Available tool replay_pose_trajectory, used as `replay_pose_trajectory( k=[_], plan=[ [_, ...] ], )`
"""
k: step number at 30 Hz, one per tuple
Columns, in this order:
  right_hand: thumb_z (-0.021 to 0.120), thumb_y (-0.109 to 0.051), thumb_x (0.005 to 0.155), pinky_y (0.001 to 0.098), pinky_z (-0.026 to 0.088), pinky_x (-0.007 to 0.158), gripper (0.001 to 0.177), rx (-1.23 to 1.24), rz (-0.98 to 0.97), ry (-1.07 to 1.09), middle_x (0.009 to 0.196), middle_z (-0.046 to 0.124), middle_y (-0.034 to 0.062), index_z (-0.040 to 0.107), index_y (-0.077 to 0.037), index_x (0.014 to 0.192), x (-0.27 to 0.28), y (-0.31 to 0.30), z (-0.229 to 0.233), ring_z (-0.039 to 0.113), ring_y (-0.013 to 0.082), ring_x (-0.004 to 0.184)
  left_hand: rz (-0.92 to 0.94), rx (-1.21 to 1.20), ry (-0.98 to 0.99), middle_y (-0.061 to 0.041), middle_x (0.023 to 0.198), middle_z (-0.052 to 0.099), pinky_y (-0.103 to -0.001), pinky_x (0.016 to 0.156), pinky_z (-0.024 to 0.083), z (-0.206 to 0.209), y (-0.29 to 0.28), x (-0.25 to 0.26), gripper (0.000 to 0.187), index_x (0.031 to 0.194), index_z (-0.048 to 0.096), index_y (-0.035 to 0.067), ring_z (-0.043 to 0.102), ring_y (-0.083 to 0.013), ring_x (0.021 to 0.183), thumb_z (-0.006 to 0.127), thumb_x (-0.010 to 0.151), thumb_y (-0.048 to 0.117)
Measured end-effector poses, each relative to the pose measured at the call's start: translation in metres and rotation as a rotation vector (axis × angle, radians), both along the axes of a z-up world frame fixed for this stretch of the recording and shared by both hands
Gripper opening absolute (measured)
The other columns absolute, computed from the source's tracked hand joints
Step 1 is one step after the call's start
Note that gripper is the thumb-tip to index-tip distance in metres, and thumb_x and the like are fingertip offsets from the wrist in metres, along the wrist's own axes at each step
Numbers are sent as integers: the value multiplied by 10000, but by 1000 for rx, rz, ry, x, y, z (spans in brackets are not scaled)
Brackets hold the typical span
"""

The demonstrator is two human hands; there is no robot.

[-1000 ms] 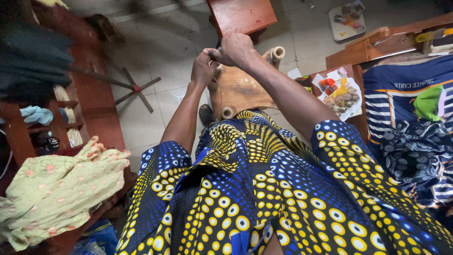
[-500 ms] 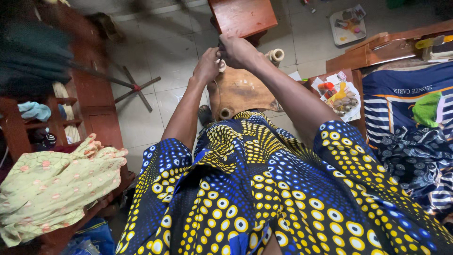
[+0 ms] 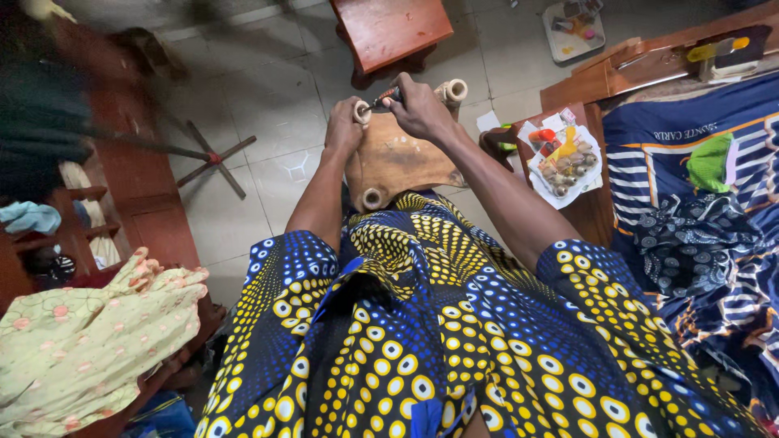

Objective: The person attaches cylindrical wooden legs to a small wooden stool using a screwdriver. They repeatedly pick up legs, align them with the stool base, and tighten screws to secure each leg. The stool is flipped and repositioned during the process.

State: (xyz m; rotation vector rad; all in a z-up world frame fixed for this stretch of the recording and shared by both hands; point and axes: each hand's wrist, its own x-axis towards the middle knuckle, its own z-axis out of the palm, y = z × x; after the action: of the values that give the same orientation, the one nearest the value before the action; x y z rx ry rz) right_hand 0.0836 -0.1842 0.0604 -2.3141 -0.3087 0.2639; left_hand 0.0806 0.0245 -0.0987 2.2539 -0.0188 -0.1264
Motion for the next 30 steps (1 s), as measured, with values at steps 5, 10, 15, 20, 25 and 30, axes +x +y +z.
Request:
replay_pose_trajectory(
  k=[5, 10, 15, 20, 25, 30],
  plan=[
    [670, -286, 1011, 555, 511, 795, 357, -60, 28, 27, 931, 711, 269, 508, 18, 1106, -3, 4, 21, 667, 485, 911, 82, -211, -88, -128, 1171, 686, -389, 937, 562, 4, 6, -15, 408, 1221, 667, 107, 697, -320, 1076, 773, 843, -4],
    [678, -299, 1005, 580, 487, 747, 360, -113, 130, 14, 904, 706, 261, 504, 4, 1091, 2, 26, 30, 651, 492, 880, 167, -241, -18, -111, 1145, 725, -377, 899, 578, 5, 17, -18, 534, 1229, 673, 118, 711, -282, 1056, 853, 740, 4],
    [684, -232, 969, 570, 501, 738, 302, -85, 197, -116, 933, 720, 236, 511, -7, 1071, 4, 45, 23, 666, 472, 886, 198, -218, 4, -99, 1145, 747, -374, 919, 565, 3, 24, -14, 591, 1236, 681, 133, 712, -270, 1065, 883, 693, 13],
    [669, -195, 958, 562, 509, 751, 294, -96, 221, -112, 952, 727, 223, 512, 0, 1112, 13, 49, 19, 672, 458, 894, 231, -141, 36, -100, 1120, 749, -375, 914, 542, -4, 17, -11, 617, 1217, 692, 138, 683, -284, 1038, 925, 656, 27],
    [667, -191, 951, 562, 517, 759, 280, -108, 231, -118, 945, 727, 234, 522, 5, 1089, 20, 51, 20, 676, 459, 899, 192, -320, 17, -59, 1122, 773, -346, 937, 579, -9, 23, -9, 552, 1216, 690, 128, 750, -227, 1061, 877, 710, 11],
    [672, -164, 911, 573, 516, 727, 275, -220, 259, -108, 905, 698, 276, 519, 21, 1044, 20, 60, 20, 666, 492, 856, 144, -273, -6, -61, 1134, 761, -367, 946, 550, -9, 27, -11, 570, 1221, 680, 119, 711, -249, 1063, 884, 698, 20]
  ],
)
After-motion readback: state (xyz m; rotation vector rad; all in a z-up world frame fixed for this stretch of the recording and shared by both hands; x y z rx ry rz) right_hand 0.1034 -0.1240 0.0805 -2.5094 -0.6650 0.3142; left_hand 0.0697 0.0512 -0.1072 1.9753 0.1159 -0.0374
